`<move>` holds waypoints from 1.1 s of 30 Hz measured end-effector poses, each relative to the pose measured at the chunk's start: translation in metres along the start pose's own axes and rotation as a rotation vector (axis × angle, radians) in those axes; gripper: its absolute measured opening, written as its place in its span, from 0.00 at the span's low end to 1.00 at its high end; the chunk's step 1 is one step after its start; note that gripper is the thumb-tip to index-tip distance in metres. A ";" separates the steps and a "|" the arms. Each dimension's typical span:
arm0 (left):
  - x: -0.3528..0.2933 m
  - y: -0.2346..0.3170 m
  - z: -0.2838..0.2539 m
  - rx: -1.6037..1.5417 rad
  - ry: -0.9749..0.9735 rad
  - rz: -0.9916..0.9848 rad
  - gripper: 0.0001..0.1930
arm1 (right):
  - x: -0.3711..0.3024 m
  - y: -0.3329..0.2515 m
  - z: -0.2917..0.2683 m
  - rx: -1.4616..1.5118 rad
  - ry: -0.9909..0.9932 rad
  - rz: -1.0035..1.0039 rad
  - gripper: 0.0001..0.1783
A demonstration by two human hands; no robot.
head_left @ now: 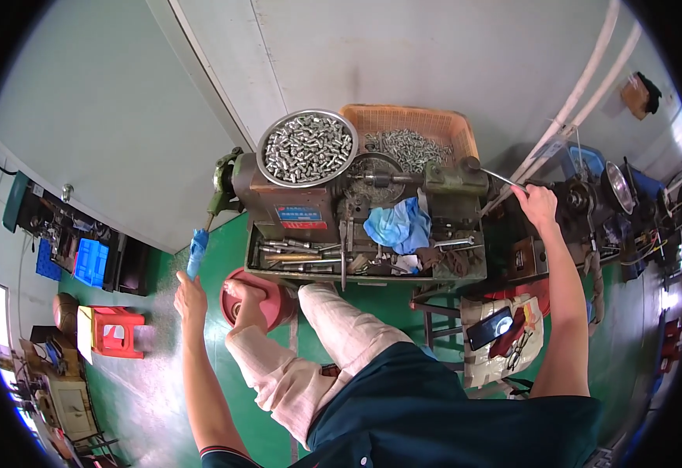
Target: The person operates a lathe machine to process metal bolts by inserting bolts into the machine, pulling the levers by hand, and collecting the finished bolts in a metal dish.
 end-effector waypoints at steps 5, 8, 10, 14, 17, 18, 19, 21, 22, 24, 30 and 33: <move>0.001 -0.004 0.003 -0.003 0.027 0.034 0.13 | -0.002 -0.005 -0.004 0.004 0.000 0.015 0.27; 0.002 -0.005 0.004 0.007 0.054 0.064 0.13 | -0.002 -0.005 -0.004 0.014 -0.019 0.030 0.27; 0.002 -0.005 0.005 0.033 0.056 0.079 0.13 | -0.002 -0.005 -0.004 0.010 -0.027 0.038 0.28; 0.002 -0.002 0.004 0.073 0.044 0.070 0.12 | -0.004 -0.007 -0.004 -0.010 -0.056 0.062 0.28; 0.003 -0.001 0.004 0.073 0.053 0.085 0.12 | -0.004 -0.007 -0.005 -0.021 -0.067 0.070 0.28; 0.003 -0.002 0.004 0.074 0.053 0.084 0.12 | -0.005 -0.007 -0.004 -0.026 -0.078 0.073 0.28; 0.003 -0.002 0.004 0.075 0.052 0.083 0.12 | -0.005 -0.008 -0.005 -0.027 -0.078 0.074 0.28; 0.002 -0.001 0.002 0.077 0.055 0.083 0.12 | -0.006 -0.009 -0.005 -0.025 -0.091 0.095 0.28; 0.001 0.000 0.001 0.080 0.059 0.083 0.12 | -0.006 -0.010 -0.005 -0.027 -0.091 0.097 0.28; 0.001 0.000 0.001 0.076 0.058 0.084 0.12 | -0.007 -0.012 -0.006 -0.020 -0.111 0.123 0.28; 0.001 0.001 0.001 0.064 0.052 0.093 0.12 | -0.008 -0.010 -0.003 -0.019 -0.101 0.142 0.29; 0.001 0.001 0.000 0.061 0.047 0.093 0.12 | -0.009 -0.011 -0.004 -0.013 -0.051 0.107 0.28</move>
Point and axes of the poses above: each hand's wrist, its own x-axis towards the middle knuckle, its own z-axis out of the palm, y = z × x, the point moved 4 cm from there along x, towards the middle knuckle, and after that the axes turned 8 degrees about -y, right-handed, at the moved point
